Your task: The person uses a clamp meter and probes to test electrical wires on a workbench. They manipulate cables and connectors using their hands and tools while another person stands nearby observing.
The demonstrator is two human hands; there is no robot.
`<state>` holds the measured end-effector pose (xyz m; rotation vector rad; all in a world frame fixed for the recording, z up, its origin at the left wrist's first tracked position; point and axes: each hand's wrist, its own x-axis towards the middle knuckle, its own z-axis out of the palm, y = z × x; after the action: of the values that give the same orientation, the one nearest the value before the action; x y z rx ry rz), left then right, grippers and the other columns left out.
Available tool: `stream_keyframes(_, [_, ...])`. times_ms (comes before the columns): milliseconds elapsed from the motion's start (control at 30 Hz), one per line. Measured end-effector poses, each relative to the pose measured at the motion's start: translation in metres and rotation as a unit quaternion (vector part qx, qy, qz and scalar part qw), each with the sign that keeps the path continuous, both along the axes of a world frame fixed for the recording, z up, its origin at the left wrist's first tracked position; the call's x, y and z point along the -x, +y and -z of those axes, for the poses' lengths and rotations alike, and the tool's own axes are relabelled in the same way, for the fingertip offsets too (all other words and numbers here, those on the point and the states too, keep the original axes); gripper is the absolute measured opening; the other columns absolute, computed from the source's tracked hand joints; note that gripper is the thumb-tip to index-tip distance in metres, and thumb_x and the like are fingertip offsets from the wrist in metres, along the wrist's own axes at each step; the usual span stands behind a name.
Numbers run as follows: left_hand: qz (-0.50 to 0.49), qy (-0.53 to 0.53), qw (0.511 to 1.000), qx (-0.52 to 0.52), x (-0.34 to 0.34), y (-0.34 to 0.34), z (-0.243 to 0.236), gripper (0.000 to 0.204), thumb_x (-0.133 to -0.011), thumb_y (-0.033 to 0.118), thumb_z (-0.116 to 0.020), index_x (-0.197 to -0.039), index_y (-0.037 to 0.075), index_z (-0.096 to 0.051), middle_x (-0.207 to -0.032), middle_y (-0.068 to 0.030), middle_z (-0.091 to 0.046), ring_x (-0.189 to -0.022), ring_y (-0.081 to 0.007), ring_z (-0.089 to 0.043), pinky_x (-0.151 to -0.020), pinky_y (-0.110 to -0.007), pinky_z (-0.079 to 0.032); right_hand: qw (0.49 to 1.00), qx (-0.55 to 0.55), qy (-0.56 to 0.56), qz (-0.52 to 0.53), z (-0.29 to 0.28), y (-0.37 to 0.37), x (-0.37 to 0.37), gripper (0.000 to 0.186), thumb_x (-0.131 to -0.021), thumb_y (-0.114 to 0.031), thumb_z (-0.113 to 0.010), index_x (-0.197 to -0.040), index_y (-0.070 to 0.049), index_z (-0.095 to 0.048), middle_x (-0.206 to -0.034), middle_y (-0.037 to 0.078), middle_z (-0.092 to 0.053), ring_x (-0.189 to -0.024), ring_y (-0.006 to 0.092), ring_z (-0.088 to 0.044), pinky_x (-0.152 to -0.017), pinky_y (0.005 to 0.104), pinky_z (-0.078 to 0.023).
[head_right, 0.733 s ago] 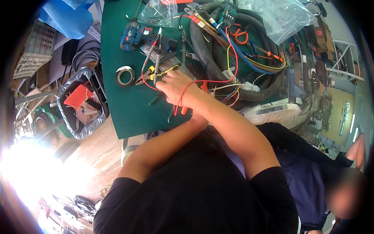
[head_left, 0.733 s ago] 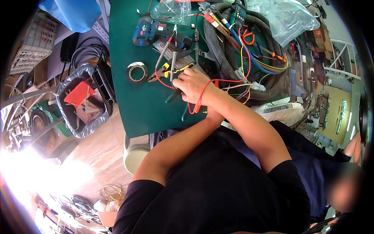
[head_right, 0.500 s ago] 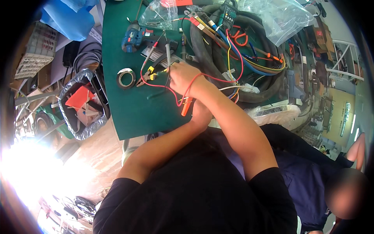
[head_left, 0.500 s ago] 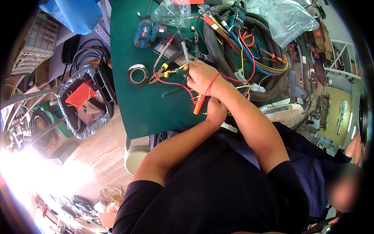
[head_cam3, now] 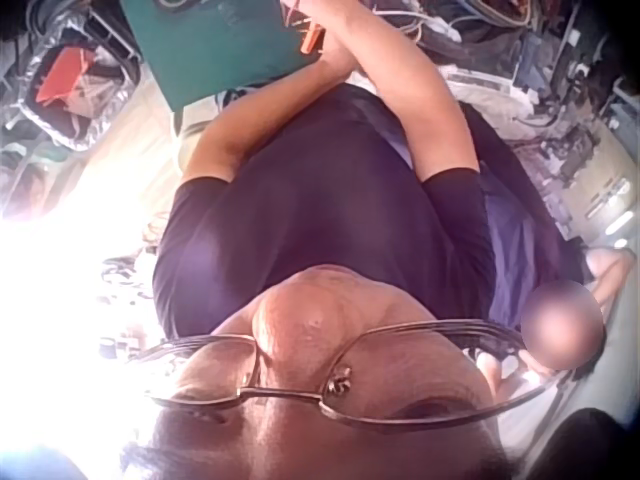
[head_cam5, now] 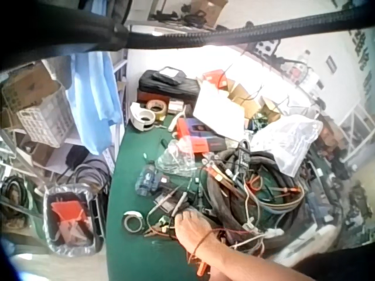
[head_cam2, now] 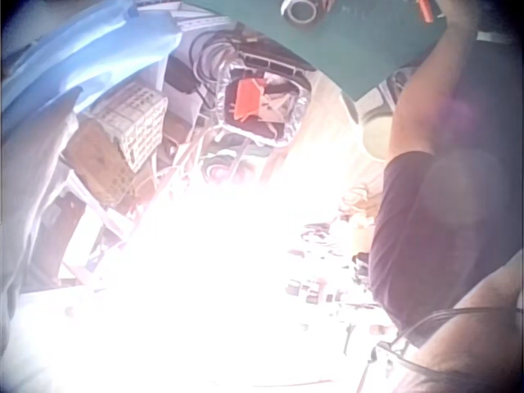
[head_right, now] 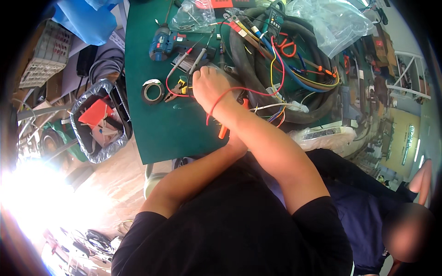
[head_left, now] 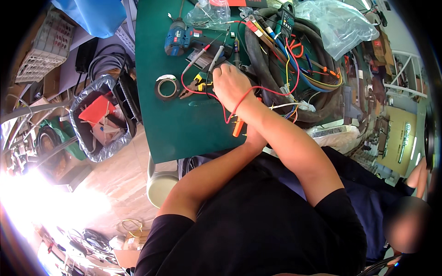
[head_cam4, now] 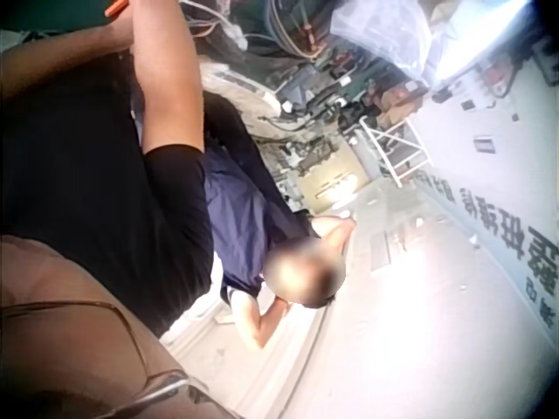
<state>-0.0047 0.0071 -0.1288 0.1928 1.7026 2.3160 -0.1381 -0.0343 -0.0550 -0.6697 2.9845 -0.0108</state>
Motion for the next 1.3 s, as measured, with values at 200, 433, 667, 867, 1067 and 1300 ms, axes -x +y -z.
stream_keyframes(200, [-0.055,-0.27,0.943,-0.186,0.002,0.003,-0.025,0.017,-0.1,0.021,-0.052,-0.092,0.005,-0.053,-0.068,-0.0019,-0.051,-0.058,-0.0119,-0.053,-0.052,-0.03,-0.044,0.995,0.064,-0.079,-0.006,0.002,-0.012,-0.025,0.032,-0.079,-0.022,-0.072,-0.095,0.0,-0.055,-0.094,0.016,-0.061,-0.093,0.0305,-0.059,-0.077,0.0396,-0.053])
stream_keyframes(433, [-0.028,-0.388,0.919,-0.063,0.01,-0.004,-0.046,0.021,-0.098,0.023,-0.056,-0.1,0.002,-0.054,-0.066,-0.0023,-0.053,-0.046,-0.0097,-0.047,-0.042,-0.027,-0.038,0.989,0.079,-0.114,0.042,0.017,-0.039,-0.044,0.033,-0.079,-0.023,-0.073,-0.097,0.0,-0.057,-0.095,0.015,-0.063,-0.093,0.0323,-0.06,-0.08,0.0408,-0.052])
stream_keyframes(667, [-0.031,-0.415,0.908,-0.052,0.014,-0.007,-0.058,0.021,-0.098,0.024,-0.056,-0.101,0.004,-0.054,-0.069,-0.0028,-0.056,-0.047,-0.0093,-0.048,-0.041,-0.026,-0.041,0.972,0.205,-0.105,0.052,0.018,-0.054,-0.046,0.014,-0.082,-0.017,-0.067,-0.087,-0.006,-0.059,-0.092,0.01,-0.059,-0.091,0.0297,-0.061,-0.072,0.0424,-0.054])
stream_keyframes(867, [-0.041,-0.385,0.919,-0.077,0.008,-0.006,-0.049,0.021,-0.098,0.024,-0.056,-0.1,0.003,-0.054,-0.071,-0.0029,-0.056,-0.048,-0.0084,-0.049,-0.042,-0.025,-0.042,0.979,0.188,-0.063,0.033,0.03,-0.062,-0.06,0.029,-0.082,-0.022,-0.069,-0.093,-0.001,-0.053,-0.089,0.013,-0.059,-0.085,0.0302,-0.059,-0.074,0.0388,-0.051])
stream_keyframes(1067, [-0.038,-0.359,0.927,-0.099,0.003,-0.003,-0.042,0.022,-0.097,0.024,-0.057,-0.098,0.003,-0.054,-0.071,-0.0037,-0.058,-0.049,-0.0092,-0.05,-0.045,-0.025,-0.045,0.988,0.101,-0.11,-0.025,0.013,-0.059,-0.068,0.055,-0.067,-0.037,-0.083,-0.098,-0.003,-0.053,-0.095,0.01,-0.056,-0.091,0.0261,-0.057,-0.074,0.0364,-0.05])
stream_keyframes(1300, [-0.038,-0.367,0.924,-0.1,0.0,-0.003,-0.044,0.02,-0.097,0.023,-0.056,-0.098,0.003,-0.054,-0.071,-0.0034,-0.058,-0.049,-0.0091,-0.05,-0.045,-0.026,-0.045,0.991,0.102,-0.048,-0.077,0.019,-0.051,-0.076,0.032,-0.07,-0.022,-0.077,-0.089,-0.007,-0.056,-0.088,0.005,-0.056,-0.085,0.0228,-0.056,-0.068,0.0344,-0.049])
